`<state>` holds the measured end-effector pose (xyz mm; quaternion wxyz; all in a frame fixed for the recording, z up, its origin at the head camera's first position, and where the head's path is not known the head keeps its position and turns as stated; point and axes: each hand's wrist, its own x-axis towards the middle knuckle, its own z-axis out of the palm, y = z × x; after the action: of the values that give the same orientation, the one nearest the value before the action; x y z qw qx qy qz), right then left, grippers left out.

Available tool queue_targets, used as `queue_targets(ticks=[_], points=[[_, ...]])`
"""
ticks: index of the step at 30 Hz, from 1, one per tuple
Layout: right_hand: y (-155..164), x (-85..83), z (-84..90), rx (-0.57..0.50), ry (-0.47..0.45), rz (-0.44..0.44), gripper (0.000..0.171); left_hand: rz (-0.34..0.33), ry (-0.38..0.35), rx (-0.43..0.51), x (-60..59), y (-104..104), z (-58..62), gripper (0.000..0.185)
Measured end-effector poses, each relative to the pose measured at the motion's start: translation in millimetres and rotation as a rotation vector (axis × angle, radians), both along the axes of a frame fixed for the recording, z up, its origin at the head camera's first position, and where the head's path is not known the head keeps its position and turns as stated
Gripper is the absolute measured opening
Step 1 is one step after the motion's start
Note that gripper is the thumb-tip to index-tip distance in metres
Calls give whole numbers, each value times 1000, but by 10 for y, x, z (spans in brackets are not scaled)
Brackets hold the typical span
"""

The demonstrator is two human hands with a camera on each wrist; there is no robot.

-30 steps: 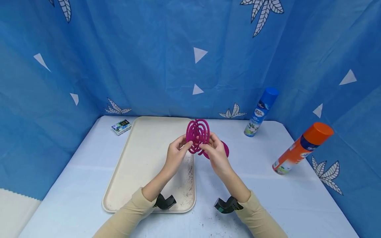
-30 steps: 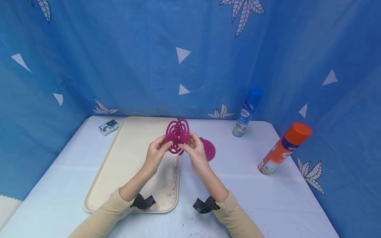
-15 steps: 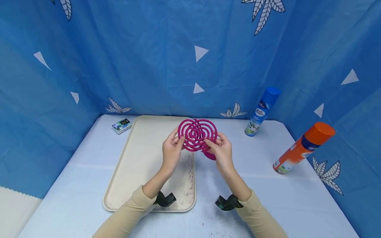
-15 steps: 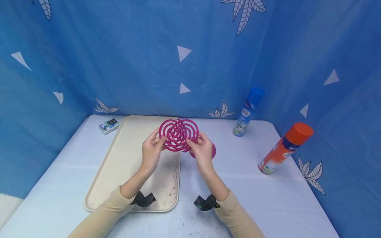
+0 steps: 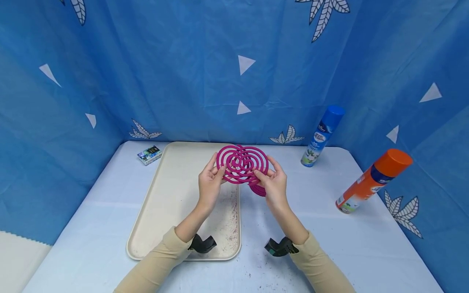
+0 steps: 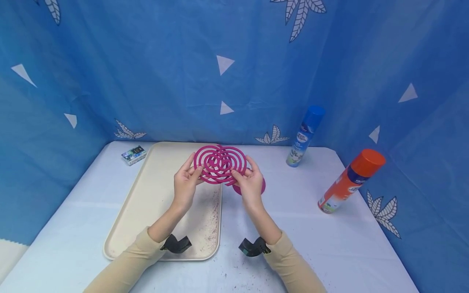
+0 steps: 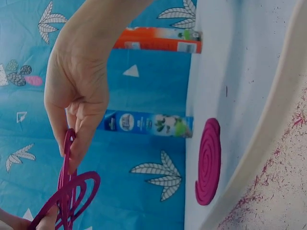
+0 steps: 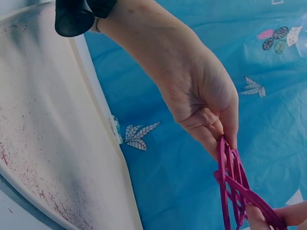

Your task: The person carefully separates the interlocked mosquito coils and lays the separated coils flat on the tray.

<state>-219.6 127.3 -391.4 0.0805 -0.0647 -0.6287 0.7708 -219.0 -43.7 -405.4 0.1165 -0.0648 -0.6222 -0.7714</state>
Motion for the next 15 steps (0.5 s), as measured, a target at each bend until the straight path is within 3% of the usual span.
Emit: queue_targets(ticks=[9,15], points=[[86,-36,77,70,-64,21,62,-41,-55,-52,-57,-69,39,53],[159,-72,114,51,-67,40,61,-91,-97,-31,-111,-126,65,51]])
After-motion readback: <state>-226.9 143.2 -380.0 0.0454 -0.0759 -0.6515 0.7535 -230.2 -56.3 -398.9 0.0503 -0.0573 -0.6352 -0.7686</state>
